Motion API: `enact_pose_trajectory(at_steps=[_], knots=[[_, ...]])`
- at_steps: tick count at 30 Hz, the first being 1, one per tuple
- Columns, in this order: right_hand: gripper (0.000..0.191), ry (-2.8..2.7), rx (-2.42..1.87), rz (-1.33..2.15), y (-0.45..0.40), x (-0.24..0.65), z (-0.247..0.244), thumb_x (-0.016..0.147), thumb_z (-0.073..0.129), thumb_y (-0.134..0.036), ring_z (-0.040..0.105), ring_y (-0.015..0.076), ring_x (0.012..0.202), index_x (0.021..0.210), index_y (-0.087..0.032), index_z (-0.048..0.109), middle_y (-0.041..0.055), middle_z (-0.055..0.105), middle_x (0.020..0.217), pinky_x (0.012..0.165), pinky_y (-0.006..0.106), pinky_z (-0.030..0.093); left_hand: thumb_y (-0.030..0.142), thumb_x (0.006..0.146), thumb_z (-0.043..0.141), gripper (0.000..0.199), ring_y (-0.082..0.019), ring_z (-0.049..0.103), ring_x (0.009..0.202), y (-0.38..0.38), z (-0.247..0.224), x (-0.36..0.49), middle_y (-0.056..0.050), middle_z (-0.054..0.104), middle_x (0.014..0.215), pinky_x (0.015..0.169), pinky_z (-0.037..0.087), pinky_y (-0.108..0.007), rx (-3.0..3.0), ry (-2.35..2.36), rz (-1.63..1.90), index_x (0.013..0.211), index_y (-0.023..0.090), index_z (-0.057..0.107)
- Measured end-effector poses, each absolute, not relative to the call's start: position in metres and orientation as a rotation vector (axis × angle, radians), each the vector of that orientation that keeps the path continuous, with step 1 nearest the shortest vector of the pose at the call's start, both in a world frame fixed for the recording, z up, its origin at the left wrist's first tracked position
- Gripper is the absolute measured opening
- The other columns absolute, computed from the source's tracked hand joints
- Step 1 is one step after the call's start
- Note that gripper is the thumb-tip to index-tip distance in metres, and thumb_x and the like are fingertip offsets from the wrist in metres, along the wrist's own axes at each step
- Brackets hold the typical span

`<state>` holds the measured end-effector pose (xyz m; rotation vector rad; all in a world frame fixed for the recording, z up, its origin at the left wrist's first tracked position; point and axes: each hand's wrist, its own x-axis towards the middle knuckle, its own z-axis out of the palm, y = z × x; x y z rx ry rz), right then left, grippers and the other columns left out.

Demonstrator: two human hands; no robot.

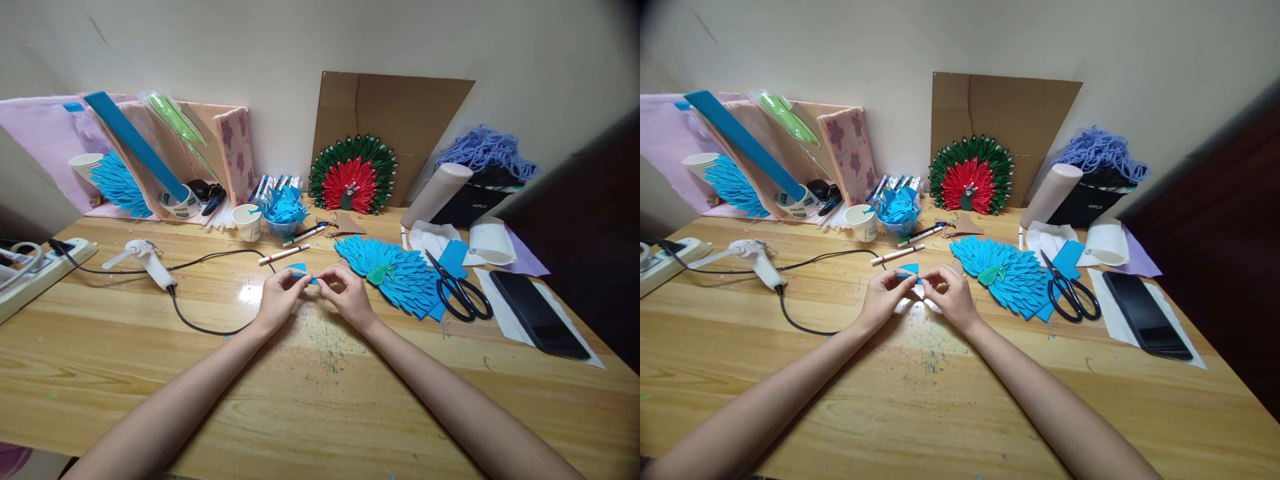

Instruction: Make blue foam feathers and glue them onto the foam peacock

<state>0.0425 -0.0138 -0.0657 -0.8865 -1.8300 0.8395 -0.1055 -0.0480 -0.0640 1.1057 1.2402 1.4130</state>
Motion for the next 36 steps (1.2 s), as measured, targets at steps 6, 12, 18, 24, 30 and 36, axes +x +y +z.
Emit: enact_pose_trajectory(at_steps=[6, 12, 18, 24, 30, 36], knots=[[0.005, -1.857, -0.866, 0.775, -0.0161, 0.0419, -0.0634, 0.078, 0.055, -0.021, 0.056, 0.0135, 0.067, 0.073, -0.019, 0.057, 0.0019, 0.057, 0.073, 0.06, 0.026, 0.047, 0.034, 0.067, 0.066, 0.024, -0.015, 0.061, 0.061, -0.0476, -0.065, -0.1041, -0.005, 0.065, 0.069, 0.061, 0.052, -0.028, 1.1, 1.214, 1.314, 0.076, 0.011, 0.065], [0.004, -1.879, -0.861, 0.679, -0.0174, 0.0429, -0.0637, 0.077, 0.055, -0.018, 0.055, 0.0135, 0.065, 0.074, -0.019, 0.057, 0.0015, 0.056, 0.073, 0.06, 0.027, 0.047, 0.033, 0.067, 0.066, 0.023, -0.013, 0.059, 0.059, -0.0467, -0.065, -0.1044, -0.003, 0.062, 0.062, 0.062, 0.051, -0.027, 1.092, 1.215, 1.283, 0.063, 0.011, 0.062], [0.005, -1.931, -0.841, 0.552, -0.0194, 0.0431, -0.0648, 0.077, 0.055, -0.018, 0.056, 0.0155, 0.067, 0.079, -0.021, 0.059, 0.0026, 0.058, 0.074, 0.061, 0.029, 0.048, 0.033, 0.068, 0.065, 0.023, -0.014, 0.06, 0.059, -0.0465, -0.0631, -0.1051, -0.003, 0.062, 0.061, 0.063, 0.05, -0.027, 1.086, 1.192, 1.284, 0.06, 0.012, 0.061], [0.01, -2.012, -0.816, 0.399, -0.02, 0.0442, -0.0648, 0.079, 0.053, -0.017, 0.057, 0.0174, 0.072, 0.081, -0.022, 0.061, 0.0043, 0.061, 0.076, 0.066, 0.031, 0.048, 0.034, 0.069, 0.063, 0.024, -0.015, 0.06, 0.061, -0.0461, -0.0659, -0.107, -0.005, 0.064, 0.064, 0.063, 0.051, -0.027, 1.078, 1.173, 1.278, 0.062, 0.012, 0.063], [0.013, -2.145, -0.812, 0.221, -0.0196, 0.0463, -0.0664, 0.081, 0.05, -0.017, 0.058, 0.0179, 0.075, 0.082, -0.022, 0.061, 0.0054, 0.063, 0.078, 0.068, 0.031, 0.047, 0.035, 0.069, 0.063, 0.025, -0.014, 0.06, 0.061, -0.0459, -0.0649, -0.1072, -0.005, 0.064, 0.064, 0.064, 0.052, -0.026, 1.033, 1.159, 1.262, 0.061, 0.012, 0.063], [0.015, -2.312, -0.787, 0.084, -0.0191, 0.0483, -0.0678, 0.084, 0.046, -0.019, 0.058, 0.0185, 0.075, 0.082, -0.02, 0.061, 0.0079, 0.064, 0.081, 0.067, 0.03, 0.047, 0.032, 0.068, 0.064, 0.022, -0.015, 0.062, 0.063, -0.0457, -0.0592, -0.1084, -0.006, 0.065, 0.063, 0.063, 0.052, -0.027, 0.911, 1.145, 1.218, 0.059, 0.012, 0.061]])
